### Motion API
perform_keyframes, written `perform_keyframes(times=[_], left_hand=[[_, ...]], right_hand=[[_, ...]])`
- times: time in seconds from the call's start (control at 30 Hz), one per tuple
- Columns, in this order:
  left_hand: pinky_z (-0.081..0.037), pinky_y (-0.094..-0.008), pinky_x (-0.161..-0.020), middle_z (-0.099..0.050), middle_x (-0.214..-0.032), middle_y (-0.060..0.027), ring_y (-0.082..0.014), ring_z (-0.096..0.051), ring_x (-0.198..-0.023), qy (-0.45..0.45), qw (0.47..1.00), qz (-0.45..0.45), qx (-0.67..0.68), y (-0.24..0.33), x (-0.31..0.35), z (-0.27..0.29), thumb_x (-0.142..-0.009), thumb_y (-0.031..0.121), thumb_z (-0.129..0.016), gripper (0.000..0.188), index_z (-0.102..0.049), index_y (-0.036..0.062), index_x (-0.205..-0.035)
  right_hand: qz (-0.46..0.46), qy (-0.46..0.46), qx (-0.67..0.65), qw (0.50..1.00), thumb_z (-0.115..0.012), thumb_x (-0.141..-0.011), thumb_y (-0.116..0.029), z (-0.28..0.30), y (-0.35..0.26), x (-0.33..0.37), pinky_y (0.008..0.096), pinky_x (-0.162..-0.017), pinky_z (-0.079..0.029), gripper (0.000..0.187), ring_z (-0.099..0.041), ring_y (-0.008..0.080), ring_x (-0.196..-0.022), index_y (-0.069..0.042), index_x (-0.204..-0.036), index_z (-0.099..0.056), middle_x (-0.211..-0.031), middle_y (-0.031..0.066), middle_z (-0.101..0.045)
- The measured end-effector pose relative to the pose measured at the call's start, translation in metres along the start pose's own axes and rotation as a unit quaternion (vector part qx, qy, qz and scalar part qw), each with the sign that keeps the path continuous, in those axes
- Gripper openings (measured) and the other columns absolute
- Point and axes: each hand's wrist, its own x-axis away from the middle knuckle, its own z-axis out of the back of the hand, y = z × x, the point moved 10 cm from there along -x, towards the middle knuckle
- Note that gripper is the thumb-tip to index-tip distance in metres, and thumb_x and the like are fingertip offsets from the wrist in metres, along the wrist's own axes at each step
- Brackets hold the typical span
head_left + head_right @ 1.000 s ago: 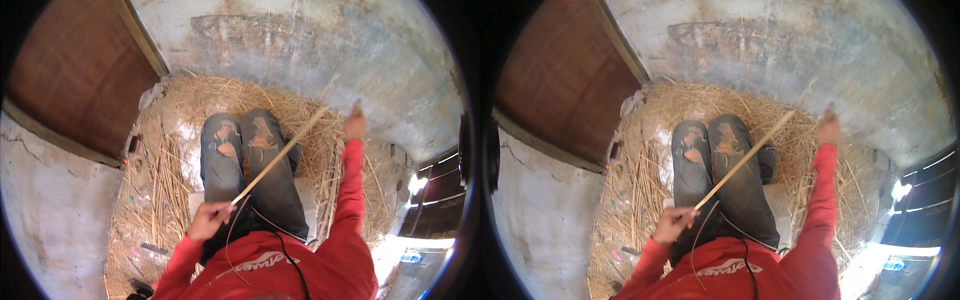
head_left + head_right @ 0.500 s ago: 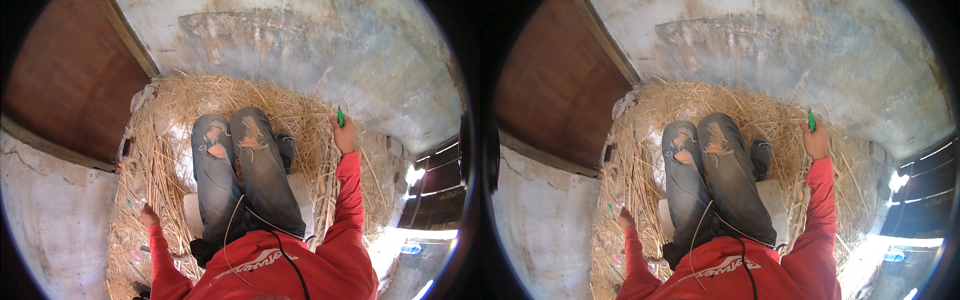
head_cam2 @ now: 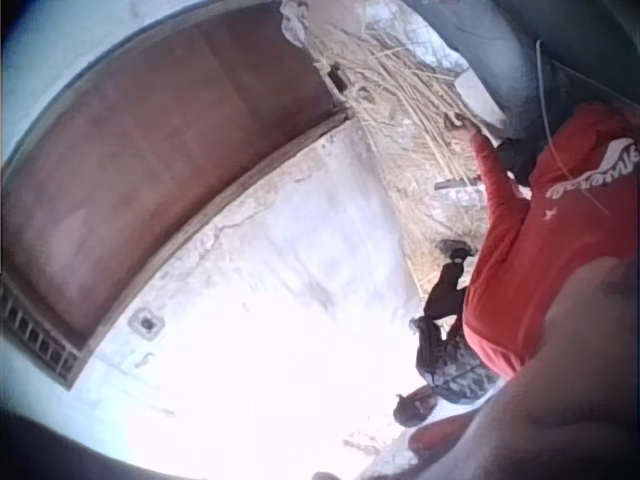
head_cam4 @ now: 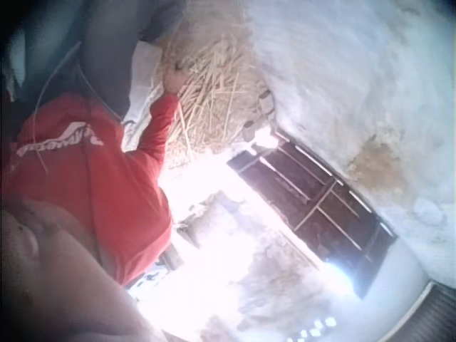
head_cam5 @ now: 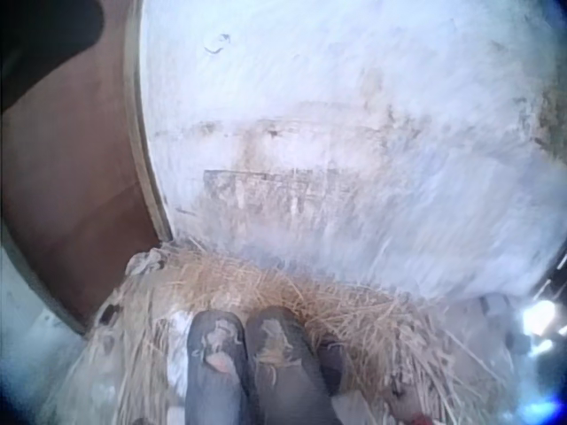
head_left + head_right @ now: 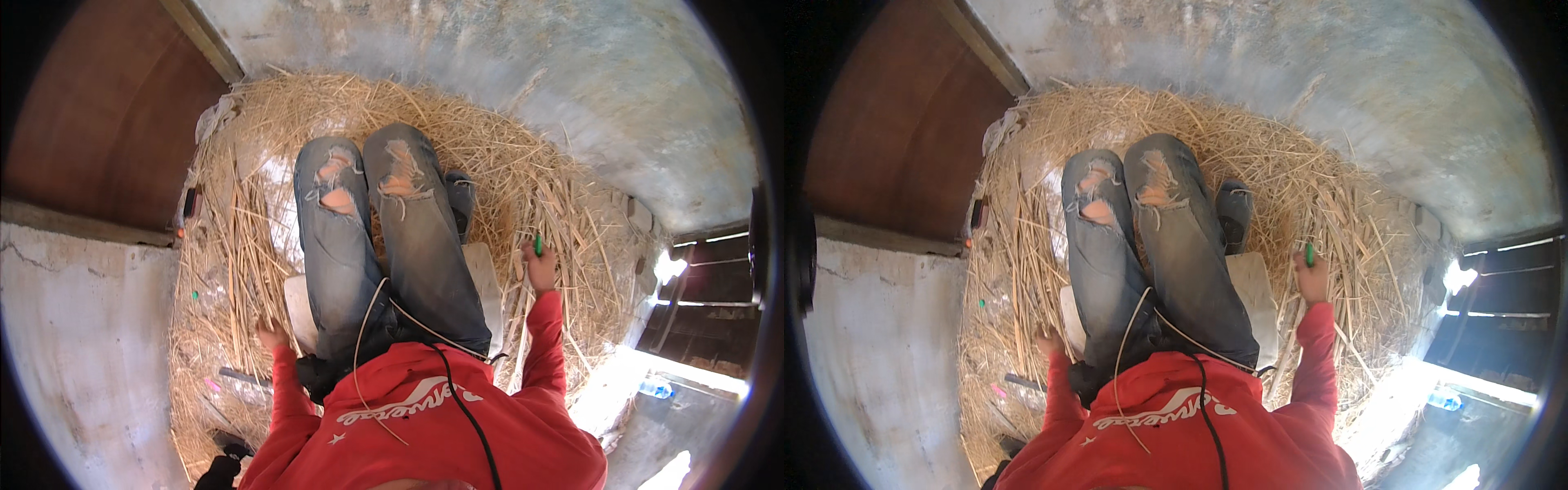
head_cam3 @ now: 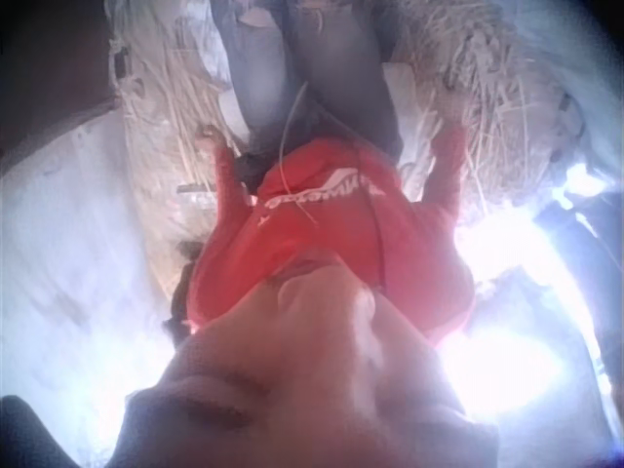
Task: The person shaves and shapes a thin bamboo stick using a small hand blade and a machete, removing outer layers and smoothing the surface while sitting on a straw-covered floor.
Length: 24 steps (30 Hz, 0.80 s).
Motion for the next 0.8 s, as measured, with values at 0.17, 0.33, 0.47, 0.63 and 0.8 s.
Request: perform_keyframes(times=[0.17,0.33,0.47,0.63,0.8], left_hand=[[-0.054,-0.0330,-0.071,-0.069,-0.104,-0.0143,-0.0218,-0.068,-0.092,0.107,0.941,-0.237,0.217,0.248,-0.010,0.087,-0.100,0.009,-0.060,0.021,-0.071,-0.0010,-0.115],[-0.048,-0.0312,-0.059,-0.070,-0.093,-0.0104,-0.0175,-0.064,-0.067,-0.069,0.863,-0.405,0.295,0.403,0.062,0.136,-0.092,0.008,-0.069,0.007,-0.073,0.0033,-0.095],[-0.052,-0.0371,-0.055,-0.068,-0.084,-0.0071,-0.0242,-0.065,-0.059,-0.220,0.866,-0.438,0.096,0.431,0.141,0.110,-0.082,0.027,-0.080,0.021,-0.075,0.0091,-0.092],[-0.055,-0.0433,-0.059,-0.067,-0.086,-0.0079,-0.0327,-0.069,-0.067,-0.256,0.871,-0.415,-0.056,0.415,0.164,0.112,-0.079,0.033,-0.079,0.029,-0.075,0.0116,-0.098],[-0.054,-0.0418,-0.061,-0.070,-0.089,-0.0126,-0.0322,-0.069,-0.069,-0.252,0.886,-0.387,0.046,0.403,0.159,0.126,-0.086,0.017,-0.073,0.016,-0.074,0.0076,-0.098]], right_hand=[[0.104,-0.209,0.090,0.968,-0.080,-0.085,-0.026,-0.093,-0.169,0.087,0.0329,-0.061,-0.049,0.027,-0.061,0.0188,-0.061,-0.003,-0.081,-0.068,-0.067,0.0074,-0.063],[0.231,-0.347,0.239,0.877,-0.081,-0.079,-0.034,-0.146,-0.224,0.167,0.0439,-0.066,-0.054,0.028,-0.068,0.0328,-0.071,-0.008,-0.085,-0.073,-0.077,0.0112,-0.067],[0.218,-0.389,0.322,0.835,-0.078,-0.079,-0.030,-0.148,-0.202,0.196,0.0475,-0.070,-0.056,0.023,-0.069,0.0367,-0.077,-0.009,-0.087,-0.074,-0.087,0.0118,-0.067],[0.161,-0.336,0.332,0.867,-0.075,-0.081,-0.028,-0.138,-0.181,0.202,0.0470,-0.071,-0.055,0.021,-0.067,0.0376,-0.077,-0.008,-0.085,-0.074,-0.088,0.0132,-0.069],[0.160,-0.352,0.316,0.867,-0.072,-0.084,-0.028,-0.134,-0.186,0.197,0.0493,-0.072,-0.056,0.019,-0.069,0.0387,-0.080,-0.009,-0.086,-0.074,-0.086,0.0159,-0.069]])
